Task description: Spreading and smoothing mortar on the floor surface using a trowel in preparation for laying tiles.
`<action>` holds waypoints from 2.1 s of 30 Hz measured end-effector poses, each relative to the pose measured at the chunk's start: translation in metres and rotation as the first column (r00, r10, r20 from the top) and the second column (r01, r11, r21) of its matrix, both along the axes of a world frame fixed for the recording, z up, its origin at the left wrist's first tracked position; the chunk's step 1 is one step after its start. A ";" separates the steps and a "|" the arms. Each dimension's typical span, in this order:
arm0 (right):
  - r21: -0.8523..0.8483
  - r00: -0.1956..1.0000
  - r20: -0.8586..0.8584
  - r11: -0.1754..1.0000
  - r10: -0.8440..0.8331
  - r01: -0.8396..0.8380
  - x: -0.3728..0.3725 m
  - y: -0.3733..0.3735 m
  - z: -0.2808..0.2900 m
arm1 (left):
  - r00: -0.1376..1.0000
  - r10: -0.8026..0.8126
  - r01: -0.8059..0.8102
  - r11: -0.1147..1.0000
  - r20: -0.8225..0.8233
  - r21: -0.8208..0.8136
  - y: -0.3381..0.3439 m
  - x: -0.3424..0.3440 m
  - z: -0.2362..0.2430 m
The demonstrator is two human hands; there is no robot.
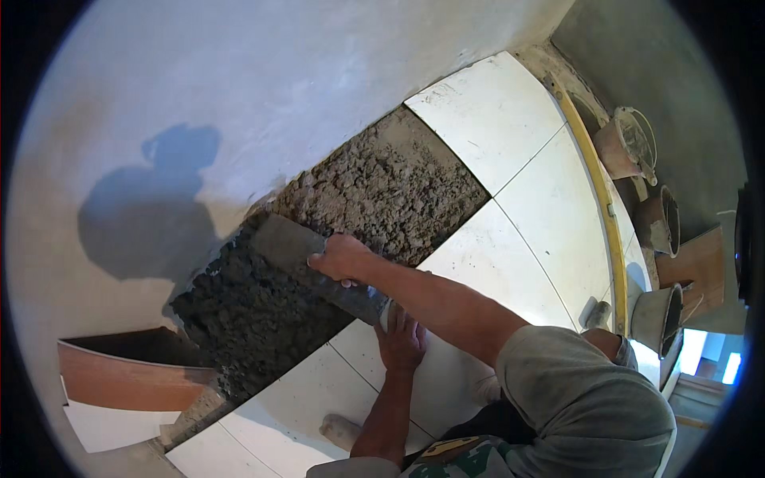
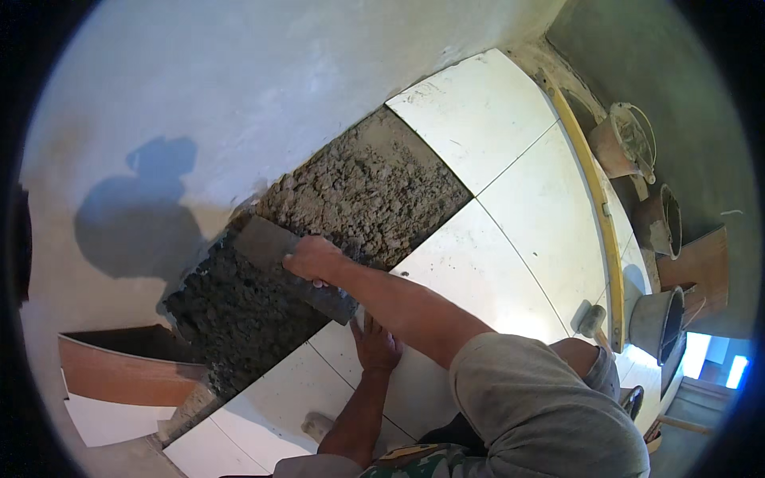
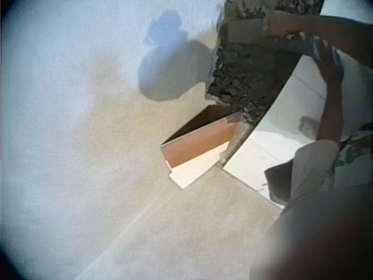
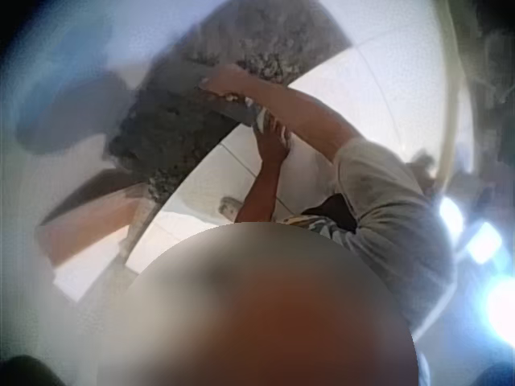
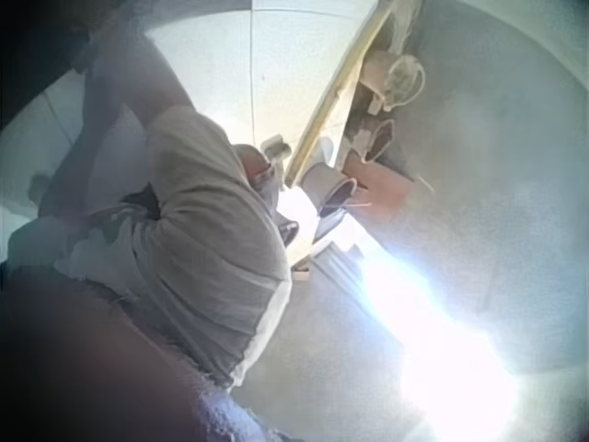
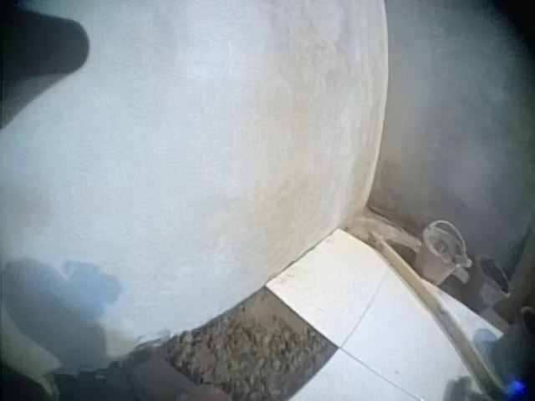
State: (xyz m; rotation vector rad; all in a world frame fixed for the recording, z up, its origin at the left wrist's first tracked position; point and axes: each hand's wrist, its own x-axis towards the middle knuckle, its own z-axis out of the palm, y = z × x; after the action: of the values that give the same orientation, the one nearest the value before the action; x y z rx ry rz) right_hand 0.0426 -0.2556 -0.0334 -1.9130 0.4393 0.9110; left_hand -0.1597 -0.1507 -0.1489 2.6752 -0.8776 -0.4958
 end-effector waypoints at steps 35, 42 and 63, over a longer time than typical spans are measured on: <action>-0.078 0.918 0.100 0.917 -0.384 0.392 -0.008 -0.107 -0.039 | 0.991 0.037 -0.038 0.999 0.127 0.009 -0.007 -0.002 0.002; -0.233 0.965 0.235 0.971 0.118 -0.062 -0.027 -0.052 -0.017 | 0.995 0.029 -0.032 0.999 0.097 0.023 -0.008 0.003 -0.002; -0.780 0.475 0.345 0.529 0.810 -0.335 0.088 -0.151 -0.052 | 0.977 0.207 -0.208 0.977 0.046 0.040 -0.009 0.003 0.000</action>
State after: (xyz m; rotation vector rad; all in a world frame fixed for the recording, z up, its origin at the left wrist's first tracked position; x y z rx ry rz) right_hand 0.1309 -0.4066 -0.0850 -2.9623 -0.5751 0.3703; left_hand -0.1570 -0.1597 -0.1492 2.7864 -0.5940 -0.4164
